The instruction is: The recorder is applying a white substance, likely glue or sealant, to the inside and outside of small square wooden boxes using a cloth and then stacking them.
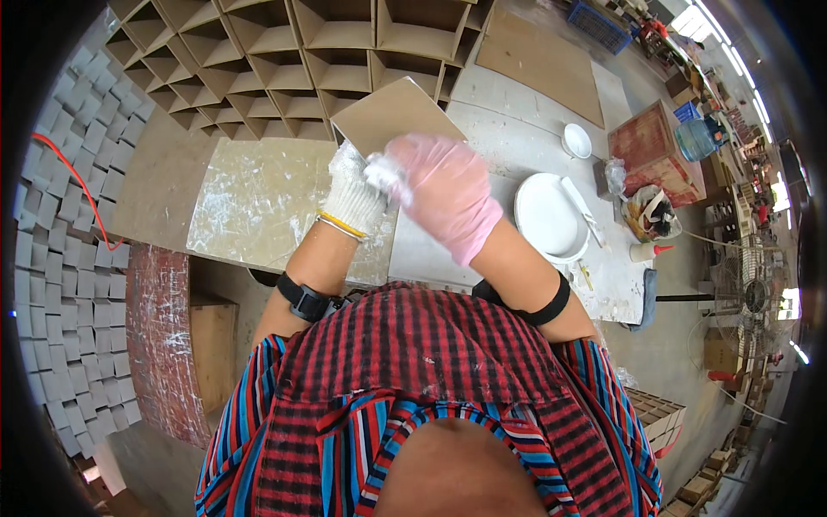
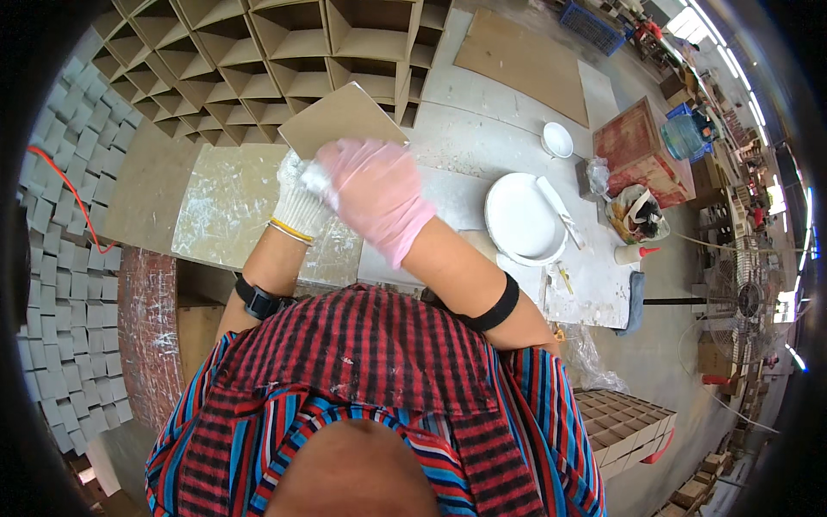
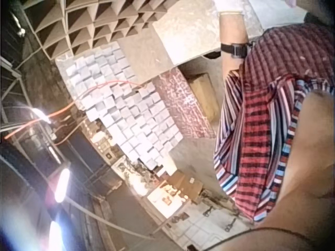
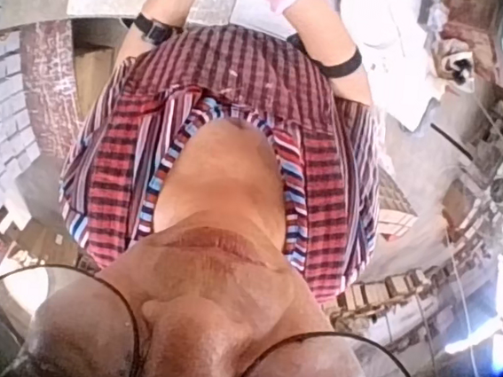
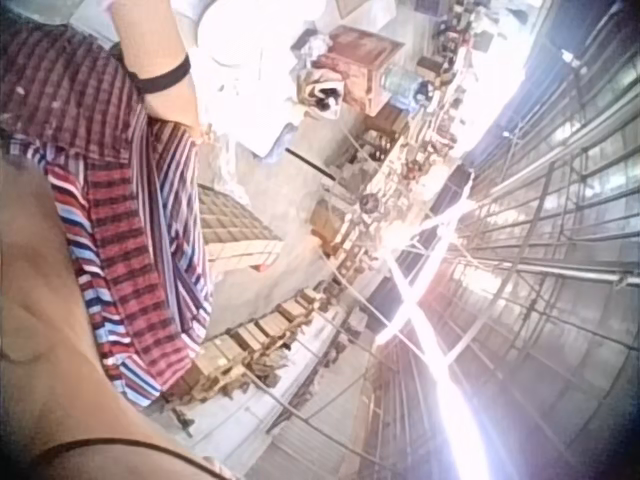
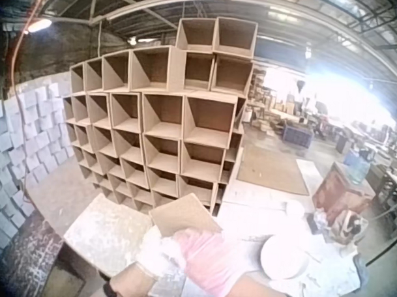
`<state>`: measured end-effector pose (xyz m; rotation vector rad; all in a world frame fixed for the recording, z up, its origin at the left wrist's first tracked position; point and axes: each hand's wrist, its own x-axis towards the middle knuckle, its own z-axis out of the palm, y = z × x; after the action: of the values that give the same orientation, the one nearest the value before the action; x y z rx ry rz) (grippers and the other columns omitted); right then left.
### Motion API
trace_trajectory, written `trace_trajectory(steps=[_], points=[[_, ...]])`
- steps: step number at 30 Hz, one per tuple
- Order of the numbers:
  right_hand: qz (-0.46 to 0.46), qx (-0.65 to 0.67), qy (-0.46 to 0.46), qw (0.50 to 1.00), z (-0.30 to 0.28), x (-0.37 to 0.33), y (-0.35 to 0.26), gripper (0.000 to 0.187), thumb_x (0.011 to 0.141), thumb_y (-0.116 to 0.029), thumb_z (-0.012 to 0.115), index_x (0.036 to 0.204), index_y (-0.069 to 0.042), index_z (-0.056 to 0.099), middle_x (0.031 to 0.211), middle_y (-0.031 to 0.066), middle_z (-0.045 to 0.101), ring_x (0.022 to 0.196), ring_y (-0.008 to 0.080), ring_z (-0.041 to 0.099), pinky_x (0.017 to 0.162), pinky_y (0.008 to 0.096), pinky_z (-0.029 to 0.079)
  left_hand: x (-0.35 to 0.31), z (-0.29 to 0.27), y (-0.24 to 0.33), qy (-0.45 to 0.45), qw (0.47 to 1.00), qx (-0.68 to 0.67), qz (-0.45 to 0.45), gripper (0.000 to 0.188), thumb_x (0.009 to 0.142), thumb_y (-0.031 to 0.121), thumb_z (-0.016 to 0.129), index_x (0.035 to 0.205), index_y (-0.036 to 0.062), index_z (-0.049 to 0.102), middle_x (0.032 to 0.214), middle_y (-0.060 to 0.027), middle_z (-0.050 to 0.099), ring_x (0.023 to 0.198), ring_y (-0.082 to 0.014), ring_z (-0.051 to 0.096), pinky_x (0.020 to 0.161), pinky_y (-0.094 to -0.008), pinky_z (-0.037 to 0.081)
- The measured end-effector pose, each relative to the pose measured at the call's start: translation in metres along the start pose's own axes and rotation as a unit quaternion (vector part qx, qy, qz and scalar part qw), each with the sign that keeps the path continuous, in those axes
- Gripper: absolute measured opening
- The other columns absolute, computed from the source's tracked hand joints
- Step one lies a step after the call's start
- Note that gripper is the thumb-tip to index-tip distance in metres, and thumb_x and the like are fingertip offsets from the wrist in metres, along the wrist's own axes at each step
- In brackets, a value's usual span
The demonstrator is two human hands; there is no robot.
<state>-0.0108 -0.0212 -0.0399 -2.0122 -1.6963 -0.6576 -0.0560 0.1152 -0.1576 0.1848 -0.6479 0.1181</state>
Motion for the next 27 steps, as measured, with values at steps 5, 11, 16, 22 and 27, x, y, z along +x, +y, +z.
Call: trace_trajectory(steps=[5,11,16,22,27], points=[[0.204,0.055,-0.002,0.977,-0.014,0.004,0.017,0.024,0.074,-0.030,0.058,0.085,-0.009,0.057,0.075,0.0088,0.059,0.069,0.0245,0.058,0.058,0.0333,0.045,0.015,0.038,-0.016,0.405,0.874,0.227,0.143,0.038,0.088,0.034,0.031,0.104,0.0052,0.049,0.088,-0.0065,0.054,0.081,-0.0240,0.054,0.069,-0.0379,0.046],[0.073,0.070,-0.016,0.995,-0.012,-0.004,0.001,0.026,0.073,-0.029,0.060,0.090,-0.010,0.058,0.078,0.0097,0.060,0.073,0.0266,0.058,0.063,0.0351,0.046,0.031,0.055,-0.013,0.034,0.997,0.057,0.042,0.037,0.087,0.035,0.037,0.107,0.0057,0.047,0.097,-0.0091,0.054,0.085,-0.0242,0.055,0.071,-0.0358,0.048],[0.179,0.088,-0.001,0.980,0.003,-0.021,0.021,0.028,0.073,-0.024,0.058,0.095,-0.007,0.055,0.084,0.0144,0.059,0.077,0.0309,0.057,0.066,0.0390,0.045,0.026,0.052,-0.028,0.360,0.885,0.222,0.196,0.042,0.086,0.037,0.043,0.115,0.0063,0.042,0.111,-0.0107,0.048,0.102,-0.0256,0.048,0.084,-0.0400,0.043],[0.275,0.172,0.010,0.946,0.020,-0.036,0.053,0.034,0.074,-0.021,0.057,0.104,-0.005,0.053,0.087,0.0176,0.059,0.082,0.0319,0.057,0.072,0.0366,0.045,0.037,0.072,-0.028,0.341,0.884,0.221,0.230,0.043,0.083,0.032,0.048,0.116,0.0046,0.041,0.117,-0.0123,0.045,0.106,-0.0302,0.045,0.088,-0.0427,0.039],[0.301,0.413,0.045,0.858,0.012,-0.020,0.055,0.037,0.074,-0.022,0.058,0.105,-0.004,0.053,0.088,0.0179,0.060,0.085,0.0318,0.057,0.074,0.0361,0.045,0.034,0.082,-0.029,0.259,0.943,0.130,0.164,0.040,0.085,0.032,0.046,0.115,0.0059,0.043,0.112,-0.0125,0.048,0.102,-0.0310,0.047,0.086,-0.0442,0.040]])
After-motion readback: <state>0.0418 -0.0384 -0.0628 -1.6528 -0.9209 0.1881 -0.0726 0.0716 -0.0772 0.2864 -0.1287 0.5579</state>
